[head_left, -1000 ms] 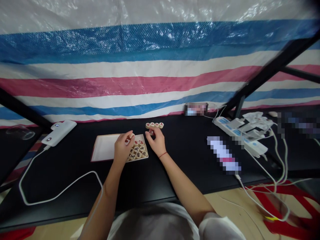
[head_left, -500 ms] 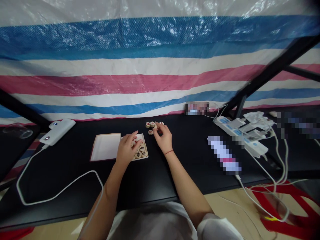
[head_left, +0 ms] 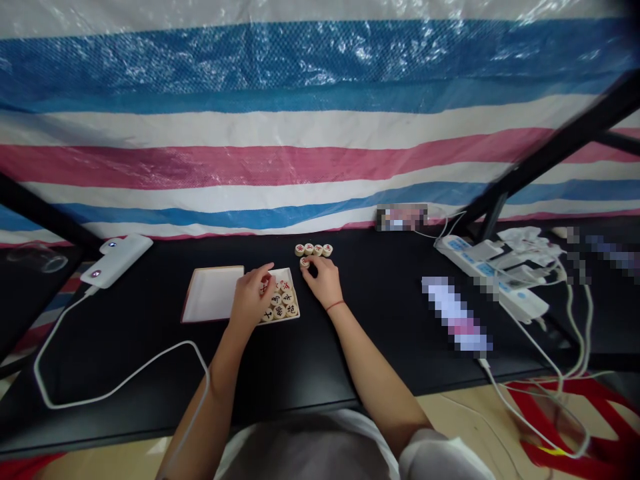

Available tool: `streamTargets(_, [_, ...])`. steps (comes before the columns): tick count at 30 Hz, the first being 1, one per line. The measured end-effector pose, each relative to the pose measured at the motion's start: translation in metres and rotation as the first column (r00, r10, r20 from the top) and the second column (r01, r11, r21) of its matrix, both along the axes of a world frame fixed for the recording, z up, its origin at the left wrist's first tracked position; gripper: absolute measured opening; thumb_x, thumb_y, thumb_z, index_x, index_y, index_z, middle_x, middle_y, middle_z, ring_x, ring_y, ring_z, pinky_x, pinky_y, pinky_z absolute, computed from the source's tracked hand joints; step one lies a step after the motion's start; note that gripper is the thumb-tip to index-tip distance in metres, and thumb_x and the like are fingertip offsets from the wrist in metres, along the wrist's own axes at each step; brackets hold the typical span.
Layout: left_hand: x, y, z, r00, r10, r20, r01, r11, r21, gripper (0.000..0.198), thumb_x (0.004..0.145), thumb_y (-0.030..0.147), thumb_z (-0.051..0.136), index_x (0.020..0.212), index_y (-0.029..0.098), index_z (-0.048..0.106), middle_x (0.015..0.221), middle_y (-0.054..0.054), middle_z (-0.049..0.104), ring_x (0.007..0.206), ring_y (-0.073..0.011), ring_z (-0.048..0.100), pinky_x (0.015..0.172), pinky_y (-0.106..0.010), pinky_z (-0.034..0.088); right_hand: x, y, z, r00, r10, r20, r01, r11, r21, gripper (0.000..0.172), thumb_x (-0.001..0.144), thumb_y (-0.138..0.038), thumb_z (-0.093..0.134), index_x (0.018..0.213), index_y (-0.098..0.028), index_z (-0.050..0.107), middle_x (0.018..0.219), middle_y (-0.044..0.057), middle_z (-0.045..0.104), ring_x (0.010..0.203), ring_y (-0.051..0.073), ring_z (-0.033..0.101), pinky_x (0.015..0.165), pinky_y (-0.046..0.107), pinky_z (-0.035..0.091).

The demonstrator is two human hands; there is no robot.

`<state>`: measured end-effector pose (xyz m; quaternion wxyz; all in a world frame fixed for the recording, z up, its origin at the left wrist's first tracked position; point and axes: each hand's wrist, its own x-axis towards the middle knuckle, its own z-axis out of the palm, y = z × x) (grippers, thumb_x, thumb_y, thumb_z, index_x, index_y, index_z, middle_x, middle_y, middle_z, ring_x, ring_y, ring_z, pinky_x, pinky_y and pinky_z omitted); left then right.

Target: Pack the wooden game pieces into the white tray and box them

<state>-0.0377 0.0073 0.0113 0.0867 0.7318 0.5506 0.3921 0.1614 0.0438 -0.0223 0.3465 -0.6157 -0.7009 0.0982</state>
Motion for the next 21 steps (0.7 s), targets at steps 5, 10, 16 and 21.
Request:
streamTargets(5, [-0.002,-0.001,0.007,0.996,0.081,0.027,-0.081,0.997,0.0,0.028,0.088,0.028,0.051,0.109,0.018,0.066,0.084,-0.006,0.071,0.082,-0.02,0.066,0.084,-0.036,0.048,0.0,0.005,-0.005,0.999,0.033,-0.028,-0.032,0.999,0.019,0.011,0.086,-0.025,0.059,0.095,-0.021,0.064,0.092,0.006,0.069,0.087,0.022,0.06,0.081,0.033,0.044])
streamTargets(10, [-0.009,0.0,0.01,0.99,0.14,0.02,-0.139,0.99,-0.029,0.027,0.088,0.028,0.049,0.105,0.019,0.068,0.089,-0.006,0.072,0.086,-0.0212,0.065,0.085,-0.037,0.047,0.0,0.008,-0.004,0.997,0.067,-0.043,-0.065,0.996,0.061,0.012,0.087,-0.024,0.058,0.097,-0.02,0.065,0.095,0.008,0.069,0.088,0.024,0.061,0.083,0.036,0.046])
streamTargets(16, [-0.014,-0.001,0.002,0.935,0.22,-0.279,-0.27,0.95,-0.155,0.022,0.086,0.029,0.053,0.093,0.023,0.073,0.1,-0.01,0.069,0.098,-0.0303,0.056,0.084,-0.047,0.041,-0.011,-0.009,0.012,0.979,0.141,-0.147,-0.118,0.981,0.156,0.024,0.094,-0.032,0.047,0.104,-0.021,0.066,0.093,0.007,0.069,0.083,0.02,0.062,0.081,0.033,0.048])
streamTargets(21, [-0.011,-0.006,0.0,0.918,0.168,-0.36,-0.267,0.931,-0.248,0.024,0.085,0.037,0.056,0.079,0.022,0.074,0.103,-0.012,0.064,0.102,-0.0321,0.049,0.085,-0.048,0.039,-0.025,-0.019,0.013,0.944,0.317,-0.095,-0.319,0.948,-0.011,0.031,0.097,-0.039,0.045,0.092,-0.021,0.069,0.076,0.002,0.069,0.069,0.015,0.063,0.071,0.025,0.044])
